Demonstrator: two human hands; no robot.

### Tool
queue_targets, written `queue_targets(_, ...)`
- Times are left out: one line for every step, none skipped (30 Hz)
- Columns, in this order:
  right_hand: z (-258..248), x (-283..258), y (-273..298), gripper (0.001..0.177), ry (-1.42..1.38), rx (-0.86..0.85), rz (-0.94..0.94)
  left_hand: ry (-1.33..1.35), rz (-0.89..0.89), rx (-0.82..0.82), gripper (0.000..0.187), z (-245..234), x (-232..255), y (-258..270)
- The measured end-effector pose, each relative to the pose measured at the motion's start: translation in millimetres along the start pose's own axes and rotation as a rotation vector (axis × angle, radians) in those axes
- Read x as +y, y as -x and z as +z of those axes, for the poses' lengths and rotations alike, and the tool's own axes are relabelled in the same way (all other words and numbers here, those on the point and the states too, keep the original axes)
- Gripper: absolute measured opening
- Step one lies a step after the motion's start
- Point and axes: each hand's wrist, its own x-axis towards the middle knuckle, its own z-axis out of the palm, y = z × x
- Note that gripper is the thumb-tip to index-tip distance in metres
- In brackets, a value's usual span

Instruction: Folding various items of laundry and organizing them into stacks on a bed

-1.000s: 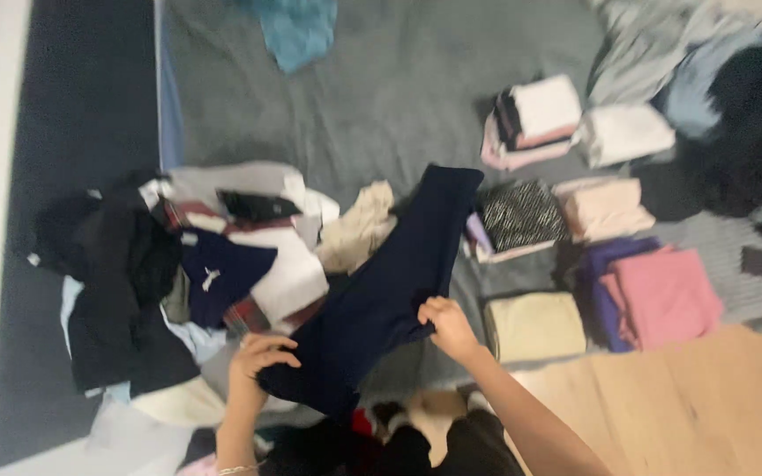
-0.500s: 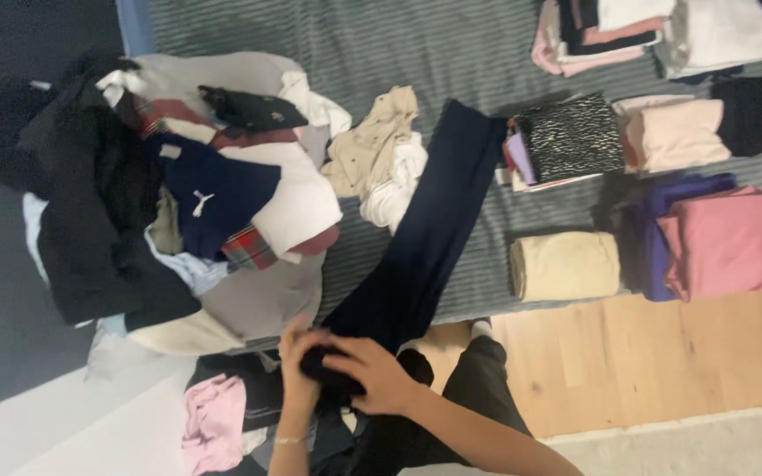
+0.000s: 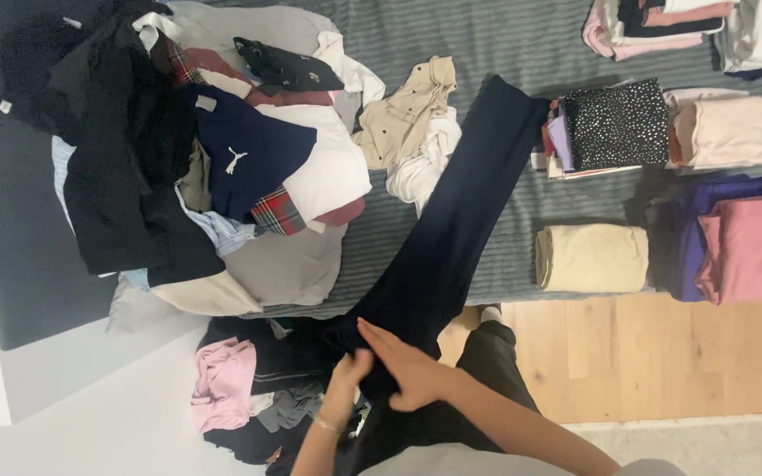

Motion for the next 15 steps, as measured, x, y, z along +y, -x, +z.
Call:
queue_targets(7,-4,-2,0.124,0.000,-0.002,0.000,0.001,0.000,0.001,0.049,12,18,12)
queue_targets(13,-7,-4,0.129,-0.029,-0.028,0.050,-0.170,0.005,0.092,0.068,25,36,24)
queue_targets(19,-11,-5,0.136,-0.059,-0.051,0.103,-0.342,0.009,0.179,0.095,38,54,36)
queue_targets(25,-1,-4,0.136,-0.060,-0.049,0.106,-0.343,0.008,0.176,0.095,37,51,35)
queue_targets(32,10,-2,0.133,-0.181,-0.020,0.089,-0.300,-0.047,0.216,0.090,36,48,35)
queue_targets(39,20,0,0.131,-0.303,0.011,0.071,-0.258,-0.103,0.257,0.087,36,45,35)
queue_targets(41,26,4,0.131,-0.307,0.012,0.076,-0.259,-0.108,0.253,0.087,35,37,34)
queue_targets(43,32,9,0.121,-0.626,0.046,0.090,-0.108,-0.124,0.315,0.077,34,29,34)
queue_targets(42,40,11,0.112,-0.940,0.081,0.101,0.044,-0.134,0.377,0.067,33,22,30)
queue_targets(51,54,8,0.112,-0.939,0.083,0.104,0.045,-0.135,0.374,0.067,34,23,34)
queue_targets(61,68,8,0.107,-0.971,0.137,0.099,0.107,-0.162,0.418,0.054,35,23,41)
queue_targets(70,82,8,0.106,-1.002,0.192,0.095,0.169,-0.190,0.462,0.043,36,23,46)
queue_targets(55,70,3,0.106,-1.001,0.196,0.101,0.170,-0.195,0.456,0.043,27,15,51)
queue_targets(41,60,-3,0.087,-0.943,0.250,0.209,0.194,-0.295,0.588,0.043,18,6,56)
queue_targets(29,50,-9,0.068,-0.885,0.300,0.313,0.216,-0.396,0.725,0.044,7,-5,61)
